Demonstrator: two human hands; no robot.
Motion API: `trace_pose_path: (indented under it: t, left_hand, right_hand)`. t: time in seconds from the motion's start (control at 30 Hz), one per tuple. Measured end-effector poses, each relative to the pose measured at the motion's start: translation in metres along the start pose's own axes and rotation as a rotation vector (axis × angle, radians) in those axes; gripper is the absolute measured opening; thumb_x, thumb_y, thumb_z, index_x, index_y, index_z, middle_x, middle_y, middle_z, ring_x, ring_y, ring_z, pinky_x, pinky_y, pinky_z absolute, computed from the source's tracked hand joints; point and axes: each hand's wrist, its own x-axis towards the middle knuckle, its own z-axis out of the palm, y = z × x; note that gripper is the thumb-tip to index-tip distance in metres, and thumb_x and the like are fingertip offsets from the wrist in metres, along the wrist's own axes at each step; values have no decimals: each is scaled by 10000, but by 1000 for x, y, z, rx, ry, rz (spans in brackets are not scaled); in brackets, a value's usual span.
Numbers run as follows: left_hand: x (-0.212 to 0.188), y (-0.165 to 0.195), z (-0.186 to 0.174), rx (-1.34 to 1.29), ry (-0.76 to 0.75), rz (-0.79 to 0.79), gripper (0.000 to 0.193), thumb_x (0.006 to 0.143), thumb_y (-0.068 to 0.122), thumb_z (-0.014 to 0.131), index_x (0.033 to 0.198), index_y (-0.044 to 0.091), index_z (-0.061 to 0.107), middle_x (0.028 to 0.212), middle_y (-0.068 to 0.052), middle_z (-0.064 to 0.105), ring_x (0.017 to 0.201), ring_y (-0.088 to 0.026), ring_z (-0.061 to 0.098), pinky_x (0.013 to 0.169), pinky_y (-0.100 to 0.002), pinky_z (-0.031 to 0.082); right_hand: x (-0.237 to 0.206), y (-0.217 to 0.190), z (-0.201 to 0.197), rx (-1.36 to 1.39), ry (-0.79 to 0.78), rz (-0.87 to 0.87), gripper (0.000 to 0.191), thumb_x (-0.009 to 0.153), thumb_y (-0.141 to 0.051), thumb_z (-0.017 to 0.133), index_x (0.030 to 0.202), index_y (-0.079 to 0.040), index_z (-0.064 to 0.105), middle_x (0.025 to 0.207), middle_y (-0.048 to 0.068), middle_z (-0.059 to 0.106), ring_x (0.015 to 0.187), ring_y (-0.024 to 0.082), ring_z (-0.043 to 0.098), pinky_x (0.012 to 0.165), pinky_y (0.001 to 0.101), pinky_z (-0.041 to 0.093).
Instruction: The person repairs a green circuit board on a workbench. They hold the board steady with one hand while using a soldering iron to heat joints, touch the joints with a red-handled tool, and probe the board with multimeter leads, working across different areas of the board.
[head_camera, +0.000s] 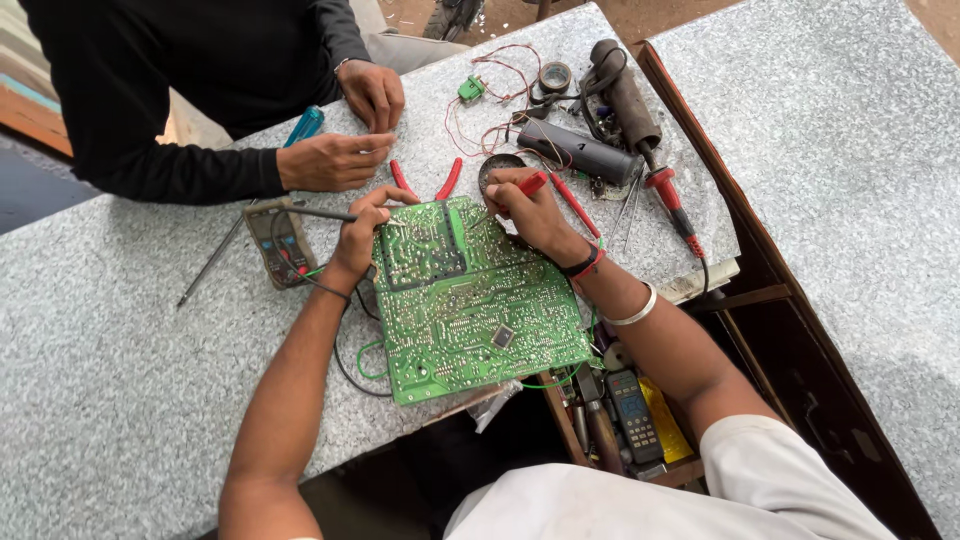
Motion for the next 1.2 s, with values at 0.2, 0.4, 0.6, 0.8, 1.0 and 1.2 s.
trace_pose_path:
  t: [0.2,0.4,0.6,0.8,1.0,1.2]
  left_hand:
    - [1,2,0,-14,8,37,443,892,240,397,1122,-35,657,901,-49,698,727,-63,589,683,-225,468]
    - [2,7,1,53,28,65,457,886,239,382,1105,-36,675,889,-62,693,736,-76,572,687,-236,454]
    - [2,3,-1,116,11,135,431,911,235,363,1069,-28,665,982,-79,708,857,-106,640,813,-258,508]
    - [4,-5,-6,256,19,200,456,921,254,377,1062,-46,690,1035,-109,710,981,-163,620,929,-300,464]
    - [10,-1,0,-19,-49,40,478,877,288,402,1077,-53,670,1050,-111,707,952,-158,629,895,-279,502]
    - [9,5,-3,196,-37,220,464,916,288,376,1042,-52,666,1022,-86,695,981,-141,622,929,-264,473]
  right_hand:
    - [4,-9,5,15,5,-20,307,963,-171,505,683,-46,521,642,-28,463,618,72,415,575,273,342]
    - [-2,-35,1,135,15,20,315,1024,-250,490,851,-38,647,750,17,633,647,91,551,585,251,407]
    - [-2,-44,1,161,-60,-15,386,1063,-304,491,1018,7,715,927,81,738,684,105,603,607,244,460]
    - [-5,-27,6,-4,-132,84,377,1044,-285,511,982,2,747,826,39,732,584,59,509,528,230,399]
    - [-8,-22,3,-48,-98,100,368,1045,-290,526,987,2,741,834,17,728,594,47,515,532,219,415]
    - [-8,-18,6,-15,-67,69,416,1077,-347,506,985,-13,736,836,10,723,621,46,560,565,213,452]
